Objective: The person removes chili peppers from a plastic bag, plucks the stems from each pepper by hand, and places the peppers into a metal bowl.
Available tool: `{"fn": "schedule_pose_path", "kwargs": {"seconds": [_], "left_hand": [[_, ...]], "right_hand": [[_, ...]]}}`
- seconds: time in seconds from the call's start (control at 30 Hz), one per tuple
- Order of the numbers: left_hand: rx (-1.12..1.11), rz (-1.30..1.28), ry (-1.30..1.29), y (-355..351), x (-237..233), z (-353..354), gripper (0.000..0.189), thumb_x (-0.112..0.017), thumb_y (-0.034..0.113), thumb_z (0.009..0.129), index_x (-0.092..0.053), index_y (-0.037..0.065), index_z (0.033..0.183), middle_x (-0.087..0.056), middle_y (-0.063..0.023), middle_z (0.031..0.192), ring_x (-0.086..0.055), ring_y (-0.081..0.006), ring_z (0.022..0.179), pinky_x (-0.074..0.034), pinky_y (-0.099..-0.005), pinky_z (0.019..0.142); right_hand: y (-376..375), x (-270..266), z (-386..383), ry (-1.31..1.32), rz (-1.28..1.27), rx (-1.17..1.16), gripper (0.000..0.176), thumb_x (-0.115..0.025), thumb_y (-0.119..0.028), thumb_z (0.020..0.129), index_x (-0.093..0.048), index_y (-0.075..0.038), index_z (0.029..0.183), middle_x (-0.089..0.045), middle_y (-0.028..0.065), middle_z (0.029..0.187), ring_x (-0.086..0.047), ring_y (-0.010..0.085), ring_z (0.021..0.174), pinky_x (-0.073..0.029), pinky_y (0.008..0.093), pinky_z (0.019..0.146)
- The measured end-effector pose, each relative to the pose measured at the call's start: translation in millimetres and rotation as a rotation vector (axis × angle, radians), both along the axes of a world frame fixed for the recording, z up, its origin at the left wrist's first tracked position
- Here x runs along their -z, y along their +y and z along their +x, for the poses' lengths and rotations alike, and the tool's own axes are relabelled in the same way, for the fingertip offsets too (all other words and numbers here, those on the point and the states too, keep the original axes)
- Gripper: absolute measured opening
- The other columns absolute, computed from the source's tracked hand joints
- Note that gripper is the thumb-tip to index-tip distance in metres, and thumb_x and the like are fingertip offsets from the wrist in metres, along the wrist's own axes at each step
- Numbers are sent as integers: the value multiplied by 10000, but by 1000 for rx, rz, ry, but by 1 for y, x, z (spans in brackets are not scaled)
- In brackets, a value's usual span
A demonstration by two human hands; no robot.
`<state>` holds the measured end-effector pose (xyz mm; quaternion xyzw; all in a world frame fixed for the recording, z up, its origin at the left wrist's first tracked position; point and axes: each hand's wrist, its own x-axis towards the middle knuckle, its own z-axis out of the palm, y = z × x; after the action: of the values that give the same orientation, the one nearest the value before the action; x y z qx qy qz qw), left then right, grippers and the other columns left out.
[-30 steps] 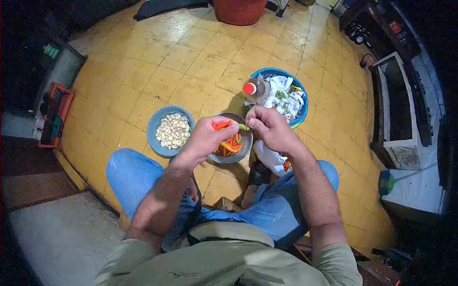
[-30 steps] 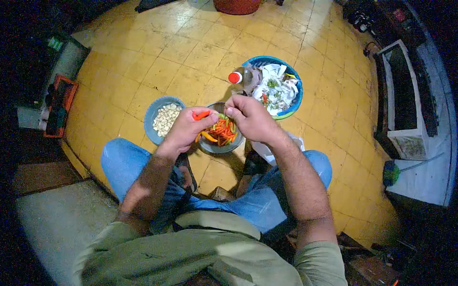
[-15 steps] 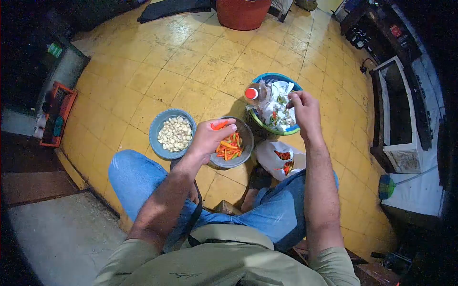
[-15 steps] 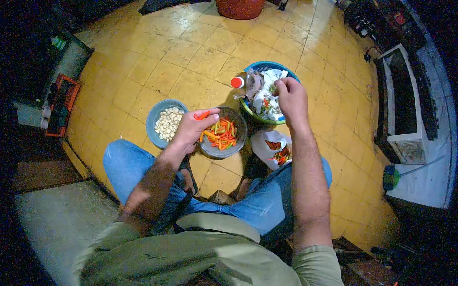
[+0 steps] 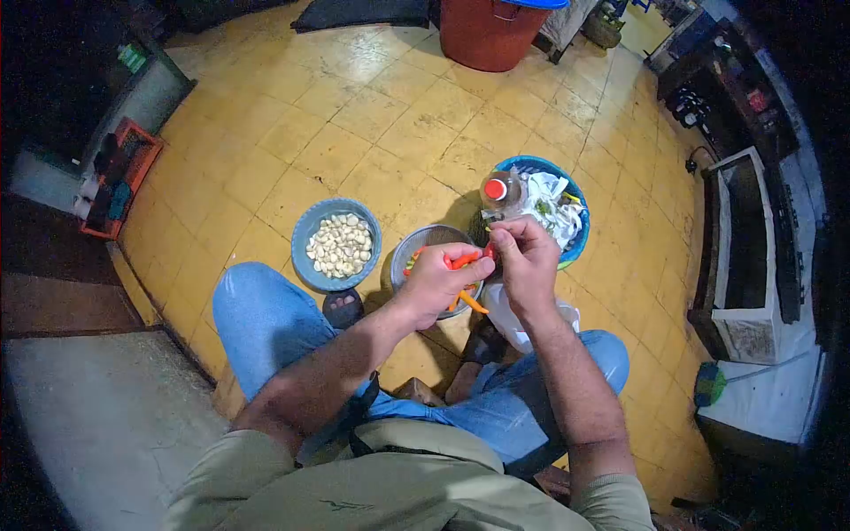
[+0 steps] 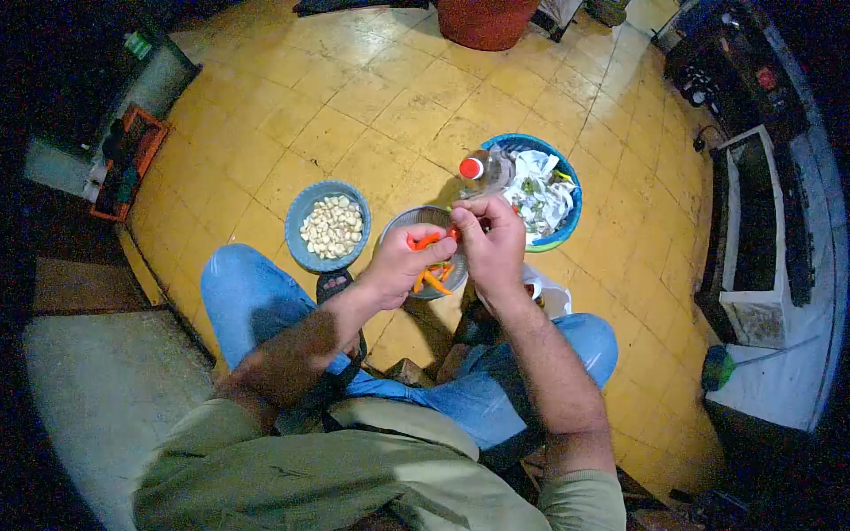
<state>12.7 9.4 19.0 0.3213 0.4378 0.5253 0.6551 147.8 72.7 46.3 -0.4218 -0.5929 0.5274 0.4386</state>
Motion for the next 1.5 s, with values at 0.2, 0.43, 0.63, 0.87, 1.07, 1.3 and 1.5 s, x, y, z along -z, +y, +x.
{"fn": "schedule_pose_path", "kwargs": {"seconds": [0.2,0.43,0.63,0.87,1.07,1.3,1.5], "left_hand": [[38,136,419,-2,-22,-14,245,-699,180,863,-676,-11,1014,-666,-46,884,-603,-88,807,-498,-256,731],[149,229,582,2,-27,-22,216,-703,163,849,-693,6,997,-684,-80,901,-625,-119,810,-504,-287,734],[192,255,776,4,-33,-25,223,-715,176,819,-701,13,972,-694,-124,875,-663,-177,809,-513,-308,728],[236,168,856,1,-16,-27,235,-712,215,816,-705,28,958,-701,-131,853,-674,-197,770,-520,-317,709],[138,120,914,6,-7,-33,331,-728,273,813,-697,30,1035,-709,-148,909,-688,-199,842,-532,-310,755],[113,133,976,8,1,-28,416,-735,286,804,-660,22,1116,-701,-150,984,-685,-205,874,-534,-319,792],[134,83,912,6,-8,-24,389,-738,282,801,-666,21,1081,-700,-131,976,-676,-190,893,-528,-313,809]], "right_hand": [[13,-4,10,-77,-83,-160,145,-626,-118,905,-604,-12,809,-617,17,742,-532,72,673,-436,242,594],[16,-10,18,53,-290,-310,167,-623,-122,911,-586,-35,773,-585,-26,721,-492,60,666,-409,241,594],[20,-19,20,-378,-32,-315,170,-687,-116,820,-576,-19,736,-608,73,691,-540,168,628,-427,304,595],[40,-15,32,-763,503,3,124,-681,-129,784,-643,-12,799,-649,182,757,-622,354,695,-496,420,659],[74,-17,67,-793,192,158,264,-637,-104,791,-688,-56,1045,-686,182,883,-665,335,817,-521,399,757],[64,-10,59,-926,449,183,219,-655,-127,783,-712,-52,980,-682,190,944,-662,340,871,-523,392,786],[44,-12,37,-718,460,184,175,-717,-196,770,-697,-29,820,-676,166,812,-668,283,718,-524,368,677]]}}
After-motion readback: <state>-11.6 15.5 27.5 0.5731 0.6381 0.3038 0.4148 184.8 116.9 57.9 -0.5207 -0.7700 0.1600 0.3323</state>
